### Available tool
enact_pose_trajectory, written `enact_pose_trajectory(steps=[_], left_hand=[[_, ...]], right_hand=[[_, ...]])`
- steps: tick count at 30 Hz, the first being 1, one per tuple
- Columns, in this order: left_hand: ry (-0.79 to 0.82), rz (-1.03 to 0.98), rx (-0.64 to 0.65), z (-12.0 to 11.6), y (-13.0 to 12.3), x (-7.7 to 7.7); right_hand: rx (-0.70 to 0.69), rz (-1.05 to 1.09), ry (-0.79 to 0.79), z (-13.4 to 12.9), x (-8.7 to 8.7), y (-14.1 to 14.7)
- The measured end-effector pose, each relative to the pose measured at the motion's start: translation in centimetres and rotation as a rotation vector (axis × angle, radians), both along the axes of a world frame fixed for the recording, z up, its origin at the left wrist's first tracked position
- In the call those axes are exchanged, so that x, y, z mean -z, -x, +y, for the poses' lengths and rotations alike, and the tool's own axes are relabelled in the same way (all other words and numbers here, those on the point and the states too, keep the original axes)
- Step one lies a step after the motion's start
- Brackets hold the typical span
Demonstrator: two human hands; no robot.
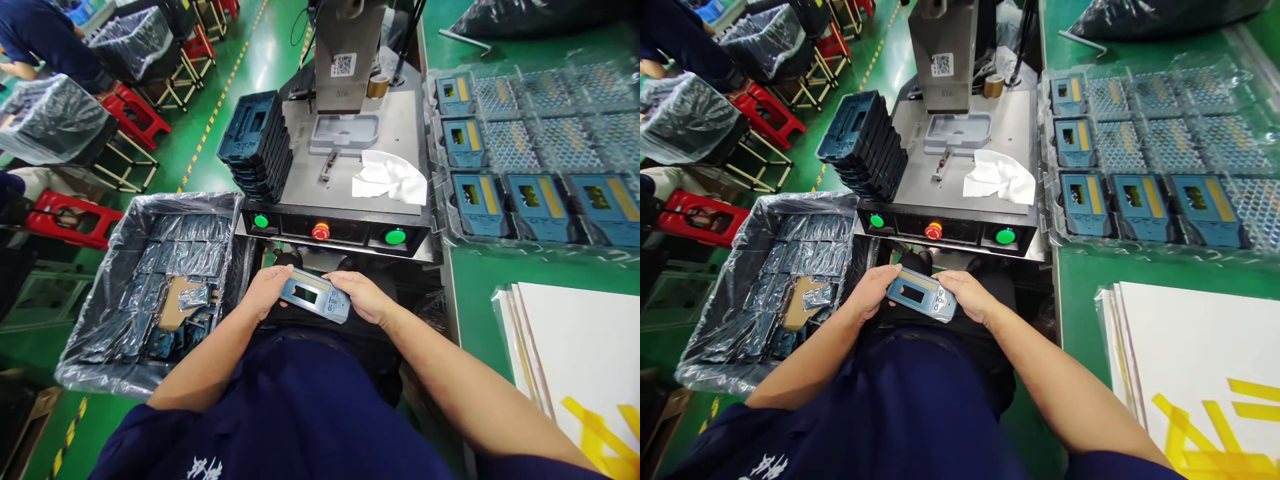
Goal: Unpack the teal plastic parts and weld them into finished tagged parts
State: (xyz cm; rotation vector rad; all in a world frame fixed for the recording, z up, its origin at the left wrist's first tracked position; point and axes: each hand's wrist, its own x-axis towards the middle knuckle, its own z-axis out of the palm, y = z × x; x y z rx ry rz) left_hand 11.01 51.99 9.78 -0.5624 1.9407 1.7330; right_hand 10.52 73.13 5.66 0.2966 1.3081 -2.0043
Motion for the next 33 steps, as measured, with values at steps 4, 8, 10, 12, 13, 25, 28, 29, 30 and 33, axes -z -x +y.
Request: enact_pose_trajectory(steps=[4,8,10,12,13,25,28,29,30,33], left_hand=[[-0.038,-0.018,-0.002,0.1,-0.1,-0.4],[-0.048,-0.036,0.004,0.1,-0.2,-0.6],[-0.038,-0.012,0.046,-0.1,-0.4,-0.5],[0.017,0.126,0.136,-0.5,-0.5,-0.4],[0.079,0.262,0.195,-0.7,-0.5,-0.4],[0.586,1.594,0.387,-2.0,-1.2,-0.3],[0.585,1.594,0.394,-2.1,-1.3,-0.1],[0.568,1.594,0.395,-2.2,-1.3,-0.1],[0.551,1.590,0.393,-2.3,-1.2,0.0],[0.496,1.513,0.405,-2.4,-1.4,0.0]], right_hand=[[-0.012,-0.046,0.010,0.2,-0.1,0.0],[-0.025,-0.059,0.002,0.3,-0.1,0.0],[-0.046,0.009,-0.014,0.4,-0.1,0.0],[-0.078,0.237,-0.094,0.5,-0.2,-0.1],[-0.088,0.425,-0.171,0.6,-0.2,-0.2],[0.315,1.866,-0.802,0.3,-1.3,-1.5],[0.370,1.904,-0.811,0.3,-1.2,-1.4],[0.378,1.911,-0.814,0.3,-1.1,-1.4],[0.373,1.912,-0.819,0.3,-1.1,-1.4],[0.315,1.875,-0.849,0.3,-1.1,-1.4]])
